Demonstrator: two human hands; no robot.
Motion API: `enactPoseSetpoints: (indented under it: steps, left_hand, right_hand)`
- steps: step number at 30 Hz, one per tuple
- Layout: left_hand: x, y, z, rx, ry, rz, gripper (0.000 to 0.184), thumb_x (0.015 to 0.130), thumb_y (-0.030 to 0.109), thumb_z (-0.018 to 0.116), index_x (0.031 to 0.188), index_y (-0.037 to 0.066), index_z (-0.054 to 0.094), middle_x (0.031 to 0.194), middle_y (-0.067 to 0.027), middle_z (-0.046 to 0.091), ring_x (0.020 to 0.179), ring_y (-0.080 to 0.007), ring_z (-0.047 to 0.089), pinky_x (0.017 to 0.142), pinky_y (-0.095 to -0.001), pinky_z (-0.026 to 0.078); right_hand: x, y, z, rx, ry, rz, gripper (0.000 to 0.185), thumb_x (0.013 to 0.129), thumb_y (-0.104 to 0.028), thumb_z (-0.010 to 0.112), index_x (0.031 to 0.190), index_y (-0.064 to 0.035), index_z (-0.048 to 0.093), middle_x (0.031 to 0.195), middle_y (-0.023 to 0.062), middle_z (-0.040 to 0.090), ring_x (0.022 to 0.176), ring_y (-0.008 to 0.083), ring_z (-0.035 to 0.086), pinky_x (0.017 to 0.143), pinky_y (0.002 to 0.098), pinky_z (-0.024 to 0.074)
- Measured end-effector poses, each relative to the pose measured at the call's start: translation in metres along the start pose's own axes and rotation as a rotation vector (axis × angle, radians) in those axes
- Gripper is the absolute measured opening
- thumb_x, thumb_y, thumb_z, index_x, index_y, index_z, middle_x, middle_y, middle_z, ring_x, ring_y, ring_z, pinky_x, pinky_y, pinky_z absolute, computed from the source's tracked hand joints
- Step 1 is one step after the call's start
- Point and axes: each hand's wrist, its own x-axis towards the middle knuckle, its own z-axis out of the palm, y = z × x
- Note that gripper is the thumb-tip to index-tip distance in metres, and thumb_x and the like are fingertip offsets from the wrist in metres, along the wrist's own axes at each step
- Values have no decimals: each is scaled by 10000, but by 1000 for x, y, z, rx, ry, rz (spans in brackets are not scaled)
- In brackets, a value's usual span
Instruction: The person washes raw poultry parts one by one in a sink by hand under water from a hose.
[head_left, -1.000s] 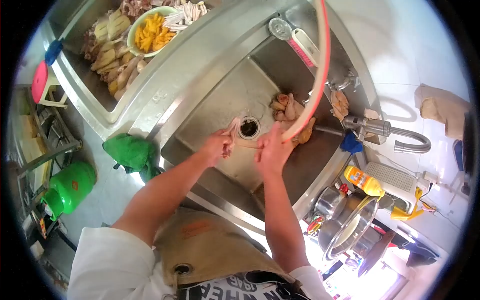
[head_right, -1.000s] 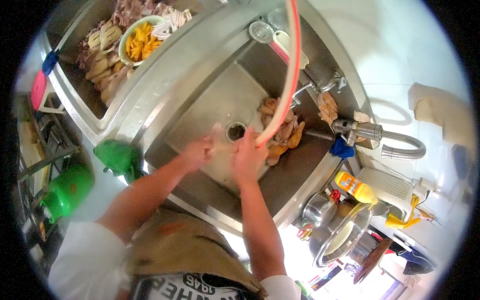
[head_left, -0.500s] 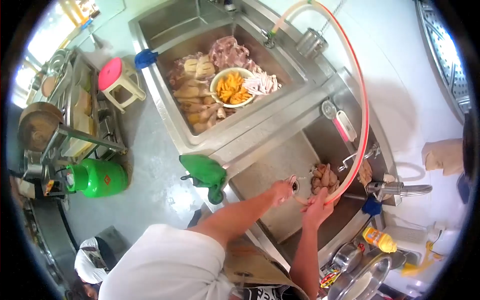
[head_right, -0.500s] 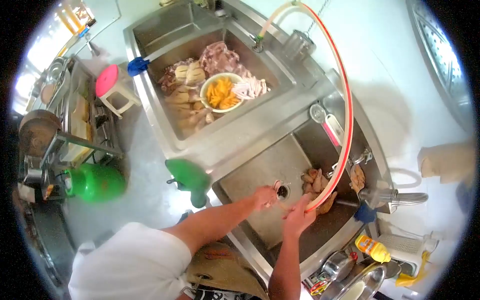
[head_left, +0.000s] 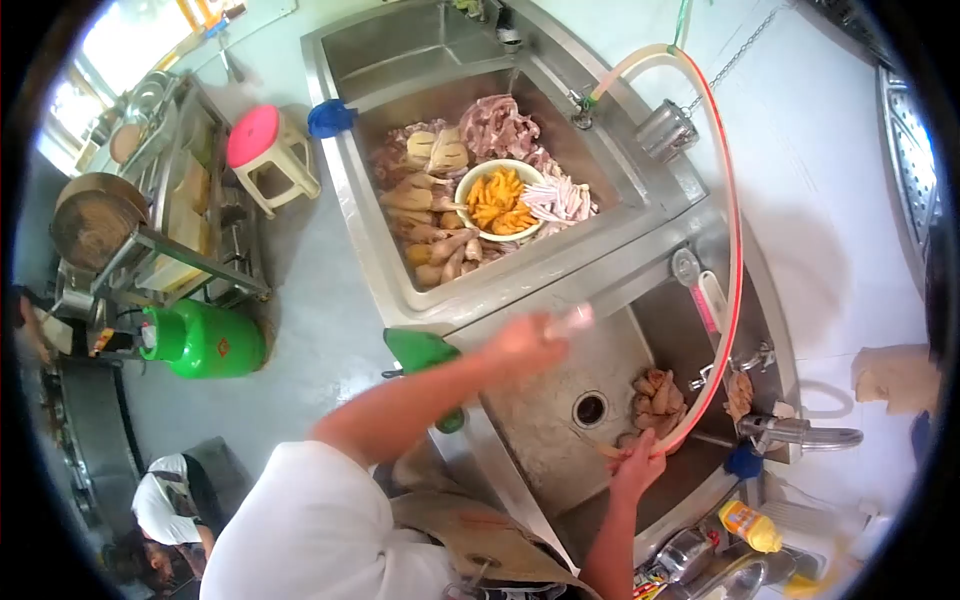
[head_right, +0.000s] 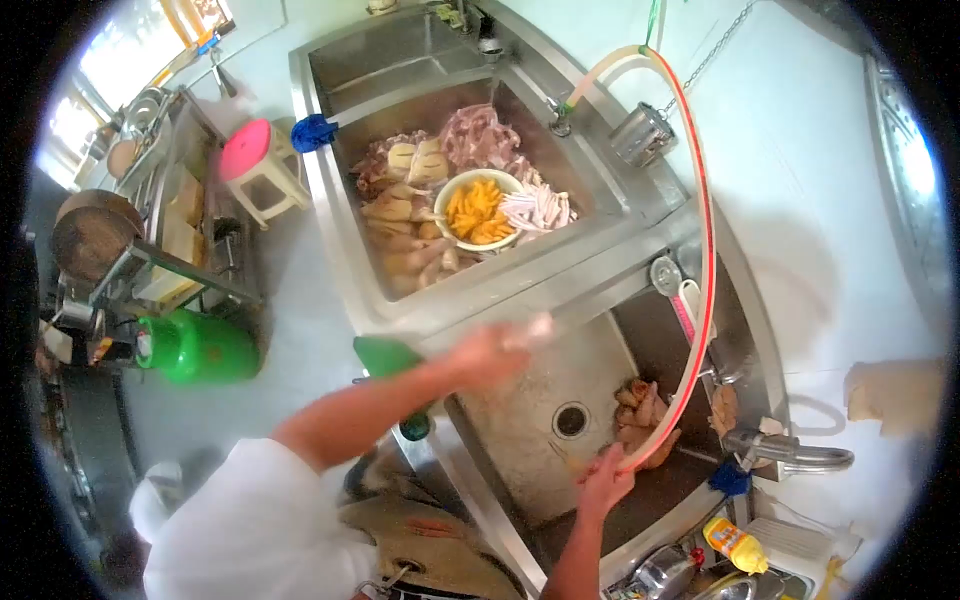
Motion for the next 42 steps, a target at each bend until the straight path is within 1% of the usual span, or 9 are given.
enactPoseSetpoints:
  steps: [3, 11, 15, 16, 20, 26, 32, 37, 42]
  left_hand:
    - [45, -13, -87, 546, 393, 53, 402, 795, 335, 659, 1069, 47, 604, 964, -155, 675, 899, -359, 650, 781, -436, 532]
    - [186, -132, -204, 1102, 123, -369, 255, 828, 185, 630, 1034, 37, 614, 927, -161, 659, 863, -351, 644, 760, -422, 522]
    - [192, -101, -173, 1191, 136, -109, 207, 835, 202, 612, 903, 12, 659, 800, -178, 670, 768, -336, 657, 691, -422, 521]
    - [191, -115, -159, 958, 322, 200, 204, 832, 210, 637, 782, 13, 660, 616, -113, 632, 627, -284, 634, 625, -388, 510]
    - [98, 1, -57, -1109, -141, -204, 136, 931, 149, 562, 973, 35, 623, 1028, -97, 650, 963, -210, 622, 830, -325, 511]
    - [-31, 89, 28, -1345, -266, -305, 197, 935, 161, 533, 1061, 40, 624, 1268, -152, 585, 1238, -323, 496, 1005, -434, 410]
    - [-85, 90, 57, -1127, -323, -187, 164, 943, 149, 519, 1000, 40, 628, 1165, -129, 630, 1104, -237, 578, 955, -360, 452]
    - [-17, -51, 136, -565, -508, -561, 116, 889, 130, 616, 984, 65, 632, 909, -50, 625, 656, -121, 577, 480, -271, 462]
    - [-3, -130, 258, -51, -840, -567, 189, 855, 143, 625, 1030, 71, 616, 1011, -91, 589, 798, -195, 561, 604, -331, 461]
  right_hand:
    - [17, 20, -8, 12, -66, -2, 357, 959, -319, 566, 720, -88, 434, 520, -5, 411, 377, 97, 400, 299, 270, 335]
    - [65, 30, 20, 52, 56, 79, 338, 974, -282, 539, 715, -90, 437, 519, -13, 378, 397, 100, 399, 316, 253, 332]
    - [71, 26, 4, 6, 13, 98, 302, 968, -276, 549, 747, -91, 458, 535, -13, 404, 406, 96, 415, 321, 256, 341]
    - [69, 20, 2, -16, 18, 115, 310, 961, -274, 559, 732, -85, 467, 553, -11, 428, 426, 94, 431, 341, 255, 355]
    - [48, -1, -17, -100, 18, 190, 326, 949, -277, 577, 709, -70, 500, 598, -12, 489, 481, 89, 462, 413, 260, 394]
    - [27, 2, -49, -310, -46, -1, 350, 931, -310, 598, 765, -7, 543, 595, 48, 494, 548, 136, 458, 534, 330, 412]
    - [14, -9, -51, -218, -91, -58, 320, 911, -309, 610, 773, -22, 578, 606, 92, 514, 553, 146, 477, 539, 340, 422]
    - [-25, -27, -29, -451, -98, -194, 320, 901, -350, 520, 890, -50, 632, 814, 205, 651, 776, 411, 636, 646, 502, 490]
    - [-12, -7, -29, -466, -136, -207, 237, 856, -279, 596, 825, -46, 562, 771, 191, 610, 731, 415, 600, 666, 493, 483]
